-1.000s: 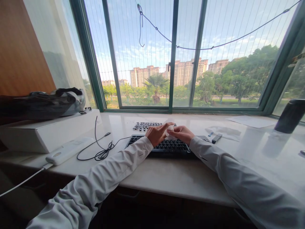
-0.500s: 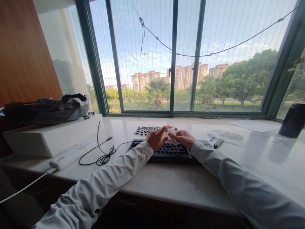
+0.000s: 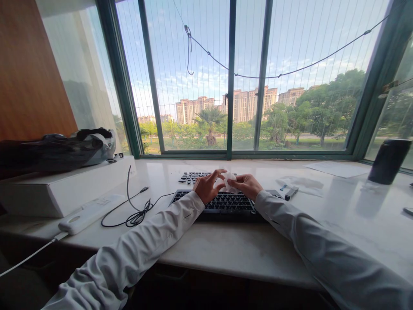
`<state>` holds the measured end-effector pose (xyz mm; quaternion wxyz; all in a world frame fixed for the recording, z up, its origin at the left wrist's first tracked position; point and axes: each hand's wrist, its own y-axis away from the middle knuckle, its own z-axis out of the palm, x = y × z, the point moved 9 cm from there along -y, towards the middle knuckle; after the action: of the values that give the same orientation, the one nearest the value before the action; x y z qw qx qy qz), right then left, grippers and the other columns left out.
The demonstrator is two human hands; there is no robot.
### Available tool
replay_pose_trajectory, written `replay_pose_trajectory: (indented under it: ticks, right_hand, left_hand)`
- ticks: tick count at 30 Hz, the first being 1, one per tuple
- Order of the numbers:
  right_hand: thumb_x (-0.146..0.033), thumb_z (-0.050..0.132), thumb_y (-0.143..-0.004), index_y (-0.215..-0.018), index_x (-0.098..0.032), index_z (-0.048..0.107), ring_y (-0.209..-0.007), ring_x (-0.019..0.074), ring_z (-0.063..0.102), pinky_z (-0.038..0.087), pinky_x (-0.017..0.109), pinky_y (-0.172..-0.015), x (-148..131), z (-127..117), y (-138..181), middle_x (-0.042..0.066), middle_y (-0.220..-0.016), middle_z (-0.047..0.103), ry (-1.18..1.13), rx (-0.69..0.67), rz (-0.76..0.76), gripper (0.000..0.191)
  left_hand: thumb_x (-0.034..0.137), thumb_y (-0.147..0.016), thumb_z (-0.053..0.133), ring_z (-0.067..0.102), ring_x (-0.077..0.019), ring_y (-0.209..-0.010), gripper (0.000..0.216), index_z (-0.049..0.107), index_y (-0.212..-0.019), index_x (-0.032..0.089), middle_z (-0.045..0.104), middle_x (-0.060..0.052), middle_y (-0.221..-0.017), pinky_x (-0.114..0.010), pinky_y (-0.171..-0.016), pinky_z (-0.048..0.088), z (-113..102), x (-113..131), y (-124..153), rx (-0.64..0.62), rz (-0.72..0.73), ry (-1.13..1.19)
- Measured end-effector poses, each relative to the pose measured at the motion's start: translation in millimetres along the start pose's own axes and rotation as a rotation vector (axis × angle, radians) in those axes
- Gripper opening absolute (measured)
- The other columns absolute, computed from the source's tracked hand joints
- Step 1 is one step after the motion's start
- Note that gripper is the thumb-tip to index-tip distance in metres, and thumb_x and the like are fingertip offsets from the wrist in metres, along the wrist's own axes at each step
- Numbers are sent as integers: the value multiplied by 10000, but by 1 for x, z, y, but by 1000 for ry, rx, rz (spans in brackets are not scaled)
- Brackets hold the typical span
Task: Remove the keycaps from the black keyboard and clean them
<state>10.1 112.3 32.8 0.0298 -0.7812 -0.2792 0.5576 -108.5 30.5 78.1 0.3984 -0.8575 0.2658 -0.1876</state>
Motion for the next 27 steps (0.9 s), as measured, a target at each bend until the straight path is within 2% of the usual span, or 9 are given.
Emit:
replay_pose_trajectory:
  ticks: [5, 11, 13, 15, 17, 19, 23, 27]
  right_hand:
    - [-551, 677, -595, -763, -132, 740, -527, 122, 510, 355, 239, -513, 6, -7, 1, 1, -574, 625, -26, 112, 57, 456]
    - [-497, 707, -600, -723, -130, 702, -519, 123, 508, 371, 252, -507, 15, -4, 0, 31, -605, 639, -297, 135, 159, 387]
    - [-431, 745, -582, -824, -155, 697, -593, 142, 560, 412, 257, -553, 13, 1, 2, 32, -702, 671, -389, 101, 172, 370]
    - [-369, 767, -575, -919, -183, 677, -694, 161, 600, 445, 263, -614, 7, 11, 5, 33, -800, 685, -468, 4, 173, 401]
    - [-356, 759, -595, -926, -180, 667, -764, 173, 612, 459, 270, -659, 0, 22, 9, 46, -851, 685, -519, -99, 170, 387]
    - [-418, 706, -658, -912, -163, 664, -804, 183, 615, 465, 282, -687, -5, 28, 10, 70, -882, 683, -554, -159, 164, 362]
    - [-568, 556, -747, -961, -181, 653, -879, 201, 610, 476, 306, -704, -2, 24, 7, 81, -962, 676, -613, -89, 161, 453]
    - [-480, 722, -615, -848, -154, 683, -823, 187, 605, 465, 287, -711, 3, 24, 5, 70, -883, 688, -547, -69, 143, 403]
  left_hand:
    - [334, -788, 618, 616, -104, -645, 442, 449, -1190, 262, 688, 21, -950, -214, -596, 463, -1, -1, 0, 21, -22, 6]
    - [366, -805, 598, 597, -96, -632, 413, 461, -1173, 240, 687, 15, -944, -214, -610, 462, -8, -2, -1, 95, -19, 29]
    - [371, -813, 587, 593, -96, -642, 392, 479, -1161, 226, 680, 6, -961, -214, -622, 463, -11, -2, -2, 118, -12, 39]
    - [372, -820, 576, 592, -99, -662, 372, 500, -1150, 219, 669, 0, -976, -215, -631, 464, -12, -1, -2, 118, 0, 45]
    - [366, -826, 566, 593, -107, -693, 336, 529, -1127, 222, 654, -1, -991, -218, -626, 463, -11, -1, -2, 101, 4, 35]
    - [358, -837, 546, 594, -116, -724, 295, 560, -1105, 234, 640, 0, -996, -222, -612, 460, -10, -2, -2, 80, 0, 12]
    - [358, -850, 524, 593, -118, -743, 281, 601, -1106, 270, 627, -4, -990, -224, -625, 457, -9, 0, -3, 58, 17, -14]
    - [360, -815, 576, 583, -105, -678, 200, 667, -948, 241, 647, 3, -904, -222, -617, 440, -5, 0, -1, 55, 21, -19]
